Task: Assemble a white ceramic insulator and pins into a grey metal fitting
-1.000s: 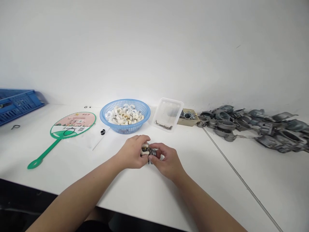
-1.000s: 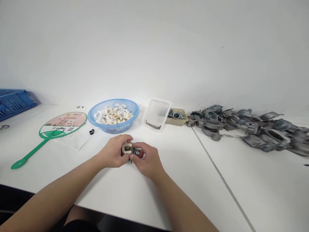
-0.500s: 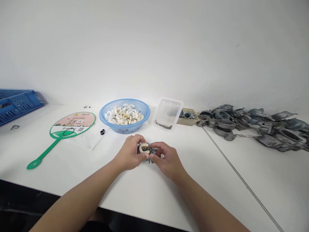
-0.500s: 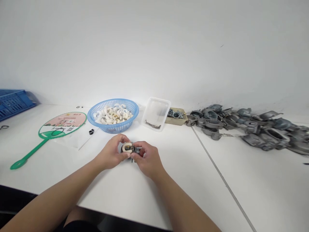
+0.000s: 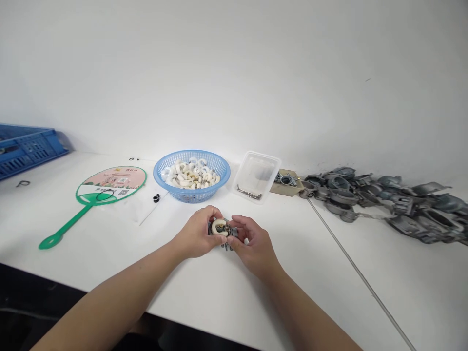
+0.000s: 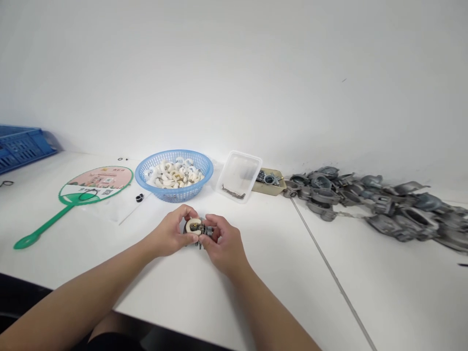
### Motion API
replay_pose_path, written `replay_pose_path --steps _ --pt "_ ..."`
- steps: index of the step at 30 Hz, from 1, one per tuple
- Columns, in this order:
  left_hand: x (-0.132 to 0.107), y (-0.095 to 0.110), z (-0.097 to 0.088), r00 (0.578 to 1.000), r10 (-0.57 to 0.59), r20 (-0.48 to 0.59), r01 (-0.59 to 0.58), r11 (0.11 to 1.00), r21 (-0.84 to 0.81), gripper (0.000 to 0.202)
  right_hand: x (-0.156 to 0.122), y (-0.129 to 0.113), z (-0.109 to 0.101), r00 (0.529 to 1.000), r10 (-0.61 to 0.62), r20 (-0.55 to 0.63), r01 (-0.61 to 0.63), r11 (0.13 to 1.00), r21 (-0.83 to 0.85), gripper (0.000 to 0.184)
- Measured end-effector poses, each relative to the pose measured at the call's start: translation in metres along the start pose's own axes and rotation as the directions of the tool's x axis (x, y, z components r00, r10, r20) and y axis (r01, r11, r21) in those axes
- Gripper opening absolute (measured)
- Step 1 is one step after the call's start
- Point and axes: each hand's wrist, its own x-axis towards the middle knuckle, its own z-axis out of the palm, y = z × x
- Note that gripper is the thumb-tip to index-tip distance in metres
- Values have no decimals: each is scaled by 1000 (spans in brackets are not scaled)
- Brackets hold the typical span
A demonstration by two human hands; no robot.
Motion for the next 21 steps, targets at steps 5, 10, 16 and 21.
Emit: replay_pose_path --steps 5,10,16,21 --pt "-2 2 -1 998 62 0 -62 994 86 47 -6 1 5 996 -7 -85 6 1000 -22 37" --pt "-3 5 1 992 124 -27 -118 977 177 39 -9 -18 8 991 25 -131 -38 994 -98 23" --pt "1 3 2 982 184 -32 -174 964 203 36 -7 -29 11 966 169 -194 -200 968 -154 25" --pt "2 2 2 986 162 -32 -153 970 190 37 -1 -36 16 928 298 -223 -323 943 -84 31"
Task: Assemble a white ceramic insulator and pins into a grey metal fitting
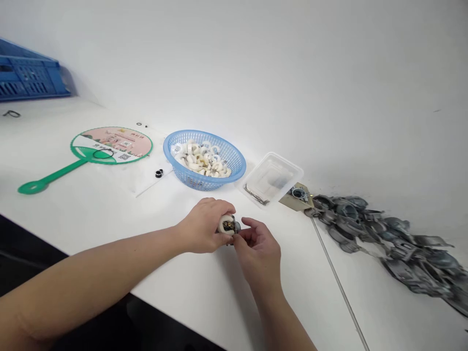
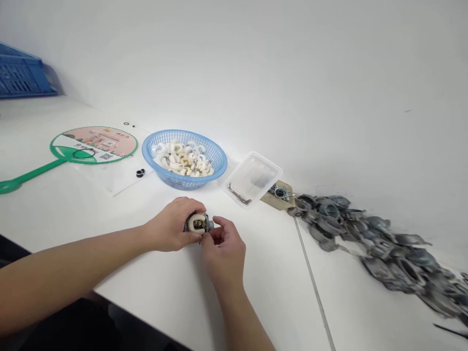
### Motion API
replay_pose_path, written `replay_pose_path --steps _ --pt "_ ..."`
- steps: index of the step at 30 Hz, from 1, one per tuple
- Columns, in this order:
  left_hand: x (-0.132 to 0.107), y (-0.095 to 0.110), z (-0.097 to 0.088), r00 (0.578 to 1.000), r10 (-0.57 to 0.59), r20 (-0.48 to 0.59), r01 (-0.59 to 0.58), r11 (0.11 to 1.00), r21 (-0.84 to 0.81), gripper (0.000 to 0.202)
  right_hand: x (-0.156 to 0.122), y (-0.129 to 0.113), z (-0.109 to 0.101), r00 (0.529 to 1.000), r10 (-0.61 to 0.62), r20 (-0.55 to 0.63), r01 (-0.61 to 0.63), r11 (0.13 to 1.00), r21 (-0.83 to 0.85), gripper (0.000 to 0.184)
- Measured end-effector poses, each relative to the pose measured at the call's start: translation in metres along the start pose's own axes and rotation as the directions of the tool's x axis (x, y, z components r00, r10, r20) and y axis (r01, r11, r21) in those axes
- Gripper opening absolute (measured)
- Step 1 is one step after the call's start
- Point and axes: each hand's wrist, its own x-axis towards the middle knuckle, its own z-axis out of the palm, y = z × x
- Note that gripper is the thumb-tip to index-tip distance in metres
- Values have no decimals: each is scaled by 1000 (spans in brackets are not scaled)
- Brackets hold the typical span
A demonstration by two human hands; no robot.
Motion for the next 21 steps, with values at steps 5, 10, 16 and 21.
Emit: replay_pose_path --steps 5,10,16,21 --pt "-1 1 0 999 -37 -8 37 999 7 34 1 -7 5 997 68 -28 -67 997 47 37" --pt "-1 1 0 1000 -18 -18 19 1000 15 30 0 -11 7 997 57 -58 -56 998 20 37" --pt "1 -2 -1 997 67 -24 -65 995 79 31 0 -15 8 996 74 -48 -75 997 -13 40" --pt "2 -4 -1 995 98 5 -98 990 103 32 1 -16 7 997 78 -20 -79 996 -46 44"
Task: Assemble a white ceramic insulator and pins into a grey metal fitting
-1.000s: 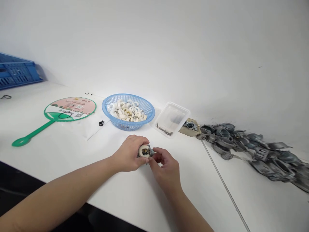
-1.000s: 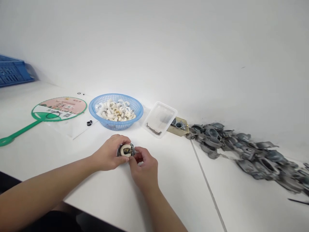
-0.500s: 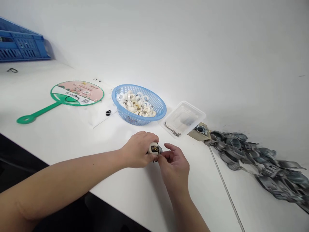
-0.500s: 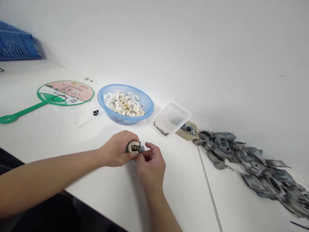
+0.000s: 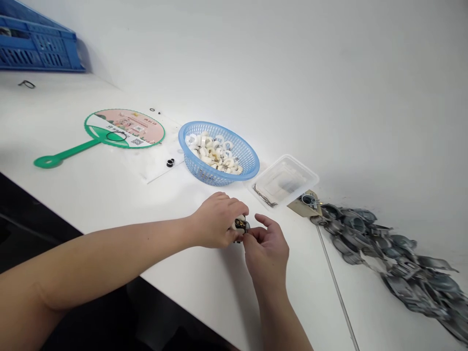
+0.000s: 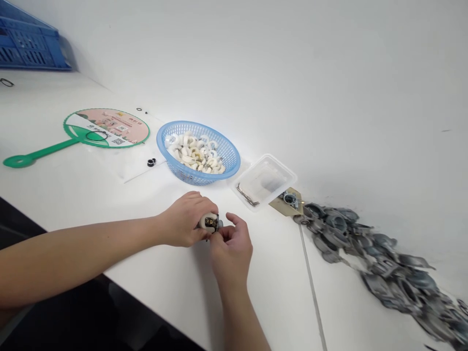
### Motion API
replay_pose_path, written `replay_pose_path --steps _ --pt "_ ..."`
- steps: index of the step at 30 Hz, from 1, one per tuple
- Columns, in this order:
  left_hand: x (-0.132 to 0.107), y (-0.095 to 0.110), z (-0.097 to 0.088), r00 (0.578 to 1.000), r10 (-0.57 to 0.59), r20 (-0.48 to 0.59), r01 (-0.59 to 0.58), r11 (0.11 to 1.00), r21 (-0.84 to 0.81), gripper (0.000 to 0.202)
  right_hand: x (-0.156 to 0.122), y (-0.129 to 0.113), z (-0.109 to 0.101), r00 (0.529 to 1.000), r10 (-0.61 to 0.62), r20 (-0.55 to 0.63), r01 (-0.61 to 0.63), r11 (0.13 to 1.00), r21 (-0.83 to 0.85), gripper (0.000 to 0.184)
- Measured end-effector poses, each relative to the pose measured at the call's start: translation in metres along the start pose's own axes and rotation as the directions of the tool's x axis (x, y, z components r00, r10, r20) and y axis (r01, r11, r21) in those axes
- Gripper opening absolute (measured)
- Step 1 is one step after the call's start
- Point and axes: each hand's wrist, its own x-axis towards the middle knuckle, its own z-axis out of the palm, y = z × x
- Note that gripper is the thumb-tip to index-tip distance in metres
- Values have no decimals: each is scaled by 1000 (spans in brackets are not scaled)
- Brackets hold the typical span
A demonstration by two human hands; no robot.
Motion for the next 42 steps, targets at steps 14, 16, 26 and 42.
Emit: replay_pose_path --steps 14,16,26,42 --pt "0 1 -2 999 -1 53 1 1000 -4 30 -1 -5 -1 997 71 25 -72 997 34 48" --pt "0 1 -2 998 10 58 -10 1000 -1 29 -1 -5 -1 997 68 26 -68 997 33 48" --pt "-1 1 -2 997 41 71 -40 999 -16 26 -1 -3 -1 998 11 59 -12 1000 13 48" --pt "-3 -4 -6 998 -46 38 48 997 -54 28 -9 -4 -1 997 75 25 -76 997 22 51"
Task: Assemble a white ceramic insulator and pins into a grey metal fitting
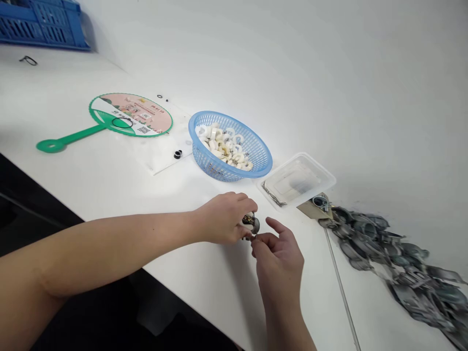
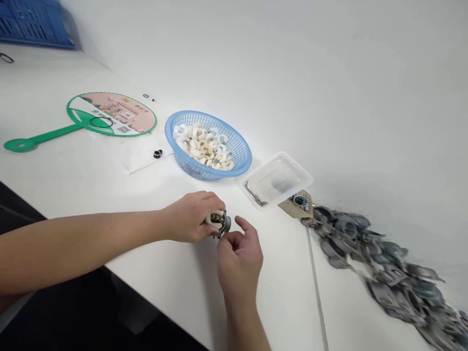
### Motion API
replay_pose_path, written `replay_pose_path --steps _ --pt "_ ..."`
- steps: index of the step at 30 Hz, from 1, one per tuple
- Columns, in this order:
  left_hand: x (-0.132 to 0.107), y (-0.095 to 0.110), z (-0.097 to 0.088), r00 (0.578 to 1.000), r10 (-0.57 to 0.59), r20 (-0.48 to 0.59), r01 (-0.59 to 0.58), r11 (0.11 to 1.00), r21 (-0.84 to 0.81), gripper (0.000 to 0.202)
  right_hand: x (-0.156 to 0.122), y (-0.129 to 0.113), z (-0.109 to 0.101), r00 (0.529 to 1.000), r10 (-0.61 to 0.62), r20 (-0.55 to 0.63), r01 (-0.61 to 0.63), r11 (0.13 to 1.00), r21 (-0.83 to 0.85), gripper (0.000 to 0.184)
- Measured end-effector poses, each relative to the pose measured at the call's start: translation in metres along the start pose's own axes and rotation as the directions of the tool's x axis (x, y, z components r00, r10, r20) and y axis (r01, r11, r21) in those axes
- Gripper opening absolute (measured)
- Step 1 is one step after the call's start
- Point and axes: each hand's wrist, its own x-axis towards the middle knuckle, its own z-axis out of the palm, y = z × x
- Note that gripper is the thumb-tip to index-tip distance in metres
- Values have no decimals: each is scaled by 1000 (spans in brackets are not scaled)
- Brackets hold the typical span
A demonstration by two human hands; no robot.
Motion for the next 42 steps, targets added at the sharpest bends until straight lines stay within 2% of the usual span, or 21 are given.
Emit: replay_pose_path --steps 4,22,30,42 --pt "-1 -1 2 1000 -17 -15 16 1000 -21 34 2 2 -1 1000 -12 -20 13 999 38 50" --pt "-2 0 6 998 -48 -42 44 995 -86 30 7 3 2 1000 -18 -20 18 1000 9 46" --pt "-1 0 3 995 -100 -14 98 988 -121 28 10 6 2 999 -49 -12 50 998 34 46" --pt "0 -1 5 994 -106 -36 100 983 -153 28 12 8 2 998 -60 9 60 997 45 47"
